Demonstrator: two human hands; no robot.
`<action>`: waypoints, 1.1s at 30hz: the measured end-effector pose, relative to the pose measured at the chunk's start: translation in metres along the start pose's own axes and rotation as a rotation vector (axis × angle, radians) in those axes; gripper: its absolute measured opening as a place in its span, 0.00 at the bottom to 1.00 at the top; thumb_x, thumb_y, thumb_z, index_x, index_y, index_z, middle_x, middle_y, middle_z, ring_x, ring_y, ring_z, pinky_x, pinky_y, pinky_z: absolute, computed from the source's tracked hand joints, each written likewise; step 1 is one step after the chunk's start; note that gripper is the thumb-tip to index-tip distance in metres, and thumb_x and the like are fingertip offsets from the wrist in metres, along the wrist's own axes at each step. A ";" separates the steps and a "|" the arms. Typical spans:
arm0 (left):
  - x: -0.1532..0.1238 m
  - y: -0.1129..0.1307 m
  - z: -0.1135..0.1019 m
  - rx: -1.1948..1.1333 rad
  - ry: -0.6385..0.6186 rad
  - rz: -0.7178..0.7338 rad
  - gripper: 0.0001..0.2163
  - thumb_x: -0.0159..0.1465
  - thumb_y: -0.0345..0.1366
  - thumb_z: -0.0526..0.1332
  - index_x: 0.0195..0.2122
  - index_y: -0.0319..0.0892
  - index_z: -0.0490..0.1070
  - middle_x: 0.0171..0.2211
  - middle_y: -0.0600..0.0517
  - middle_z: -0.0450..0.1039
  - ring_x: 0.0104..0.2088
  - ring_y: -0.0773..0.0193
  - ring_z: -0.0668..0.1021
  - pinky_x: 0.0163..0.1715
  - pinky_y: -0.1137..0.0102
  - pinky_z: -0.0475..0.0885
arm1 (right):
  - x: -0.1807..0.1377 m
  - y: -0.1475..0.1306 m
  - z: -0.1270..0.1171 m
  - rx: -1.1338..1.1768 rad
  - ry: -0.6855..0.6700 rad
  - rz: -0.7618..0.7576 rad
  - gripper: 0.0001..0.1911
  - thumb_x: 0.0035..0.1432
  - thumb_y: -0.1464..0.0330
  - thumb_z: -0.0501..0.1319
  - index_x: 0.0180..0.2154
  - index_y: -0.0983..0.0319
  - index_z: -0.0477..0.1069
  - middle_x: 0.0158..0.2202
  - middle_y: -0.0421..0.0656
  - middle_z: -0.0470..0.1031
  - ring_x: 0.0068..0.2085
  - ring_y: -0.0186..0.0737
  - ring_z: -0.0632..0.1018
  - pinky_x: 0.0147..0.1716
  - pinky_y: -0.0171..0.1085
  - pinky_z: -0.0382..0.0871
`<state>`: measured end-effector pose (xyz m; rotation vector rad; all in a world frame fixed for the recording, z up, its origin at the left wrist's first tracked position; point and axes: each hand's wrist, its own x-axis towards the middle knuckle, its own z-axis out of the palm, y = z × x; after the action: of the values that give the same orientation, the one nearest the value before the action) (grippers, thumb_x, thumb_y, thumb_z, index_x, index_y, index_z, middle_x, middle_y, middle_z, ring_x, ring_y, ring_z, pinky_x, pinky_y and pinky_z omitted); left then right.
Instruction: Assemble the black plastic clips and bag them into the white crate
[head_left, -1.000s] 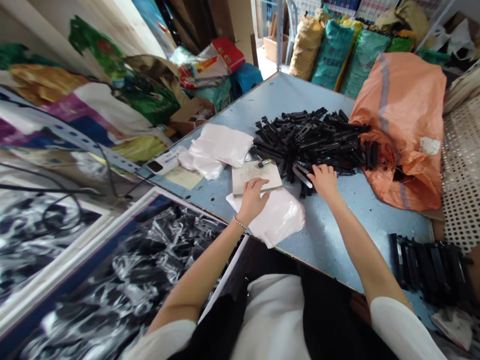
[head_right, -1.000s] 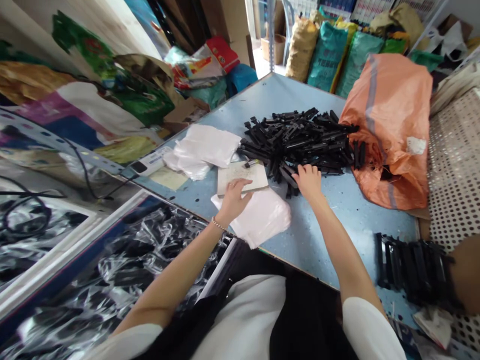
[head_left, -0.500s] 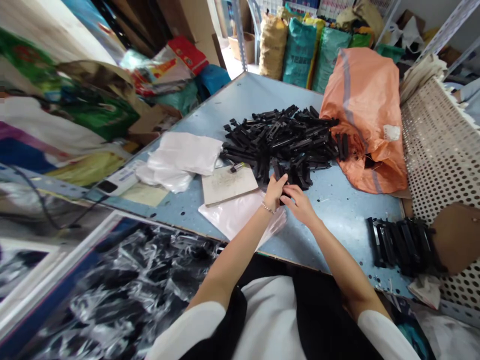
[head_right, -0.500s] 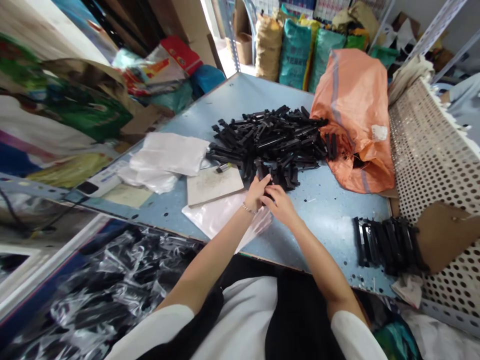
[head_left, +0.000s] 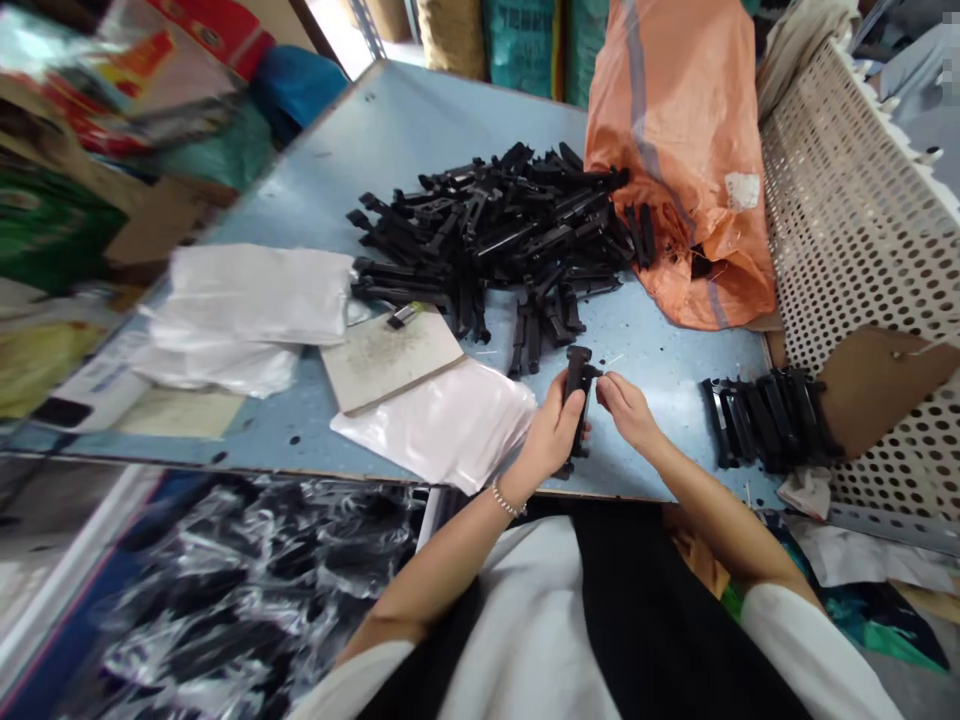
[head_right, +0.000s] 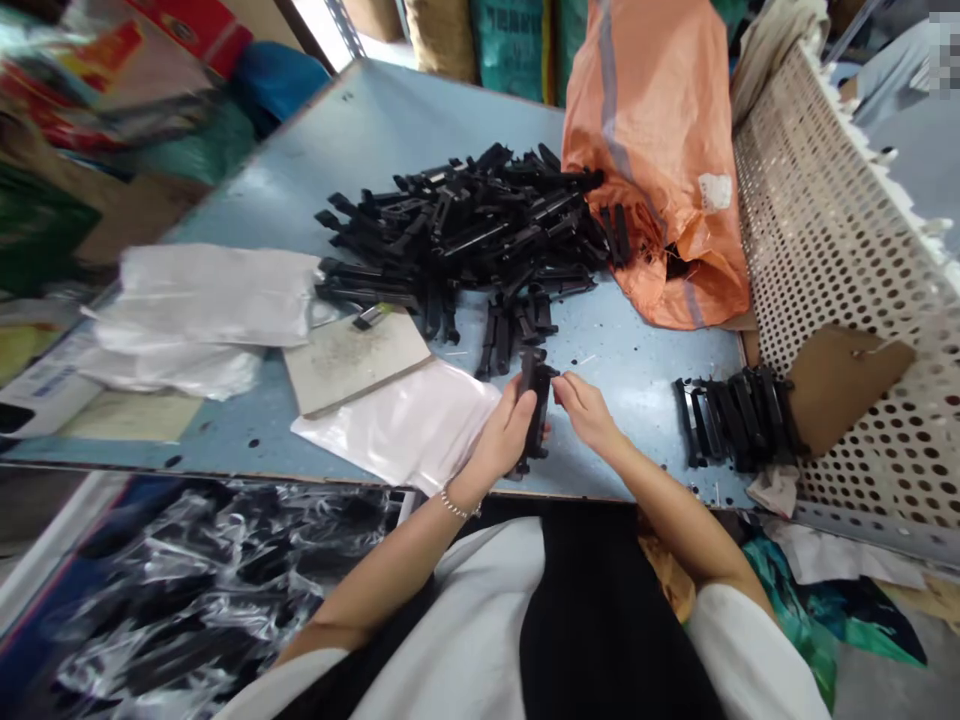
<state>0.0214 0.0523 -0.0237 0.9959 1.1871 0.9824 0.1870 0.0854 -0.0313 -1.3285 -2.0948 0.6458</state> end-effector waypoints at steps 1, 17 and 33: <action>0.006 0.000 0.000 -0.006 0.023 -0.007 0.32 0.66 0.62 0.56 0.64 0.45 0.63 0.34 0.49 0.76 0.26 0.59 0.79 0.23 0.67 0.74 | -0.010 -0.002 0.002 -0.016 -0.018 -0.021 0.28 0.76 0.55 0.39 0.34 0.59 0.70 0.29 0.42 0.72 0.31 0.39 0.71 0.33 0.38 0.64; 0.021 -0.075 0.074 0.213 -0.027 0.216 0.03 0.61 0.34 0.65 0.36 0.48 0.76 0.43 0.39 0.77 0.54 0.40 0.75 0.61 0.46 0.65 | 0.127 0.008 0.022 -0.322 -0.005 0.324 0.25 0.69 0.53 0.56 0.58 0.63 0.67 0.48 0.56 0.77 0.48 0.54 0.77 0.45 0.45 0.68; 0.097 -0.018 0.003 -0.123 0.367 0.040 0.30 0.66 0.45 0.65 0.66 0.47 0.55 0.64 0.41 0.62 0.62 0.55 0.71 0.59 0.61 0.71 | 0.028 0.023 -0.008 0.682 0.123 0.522 0.18 0.57 0.52 0.61 0.40 0.59 0.70 0.23 0.34 0.64 0.22 0.31 0.62 0.21 0.32 0.56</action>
<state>0.0368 0.1402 -0.0653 0.7625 1.3911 1.2924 0.1972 0.1208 -0.0352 -1.4341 -1.2303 1.3120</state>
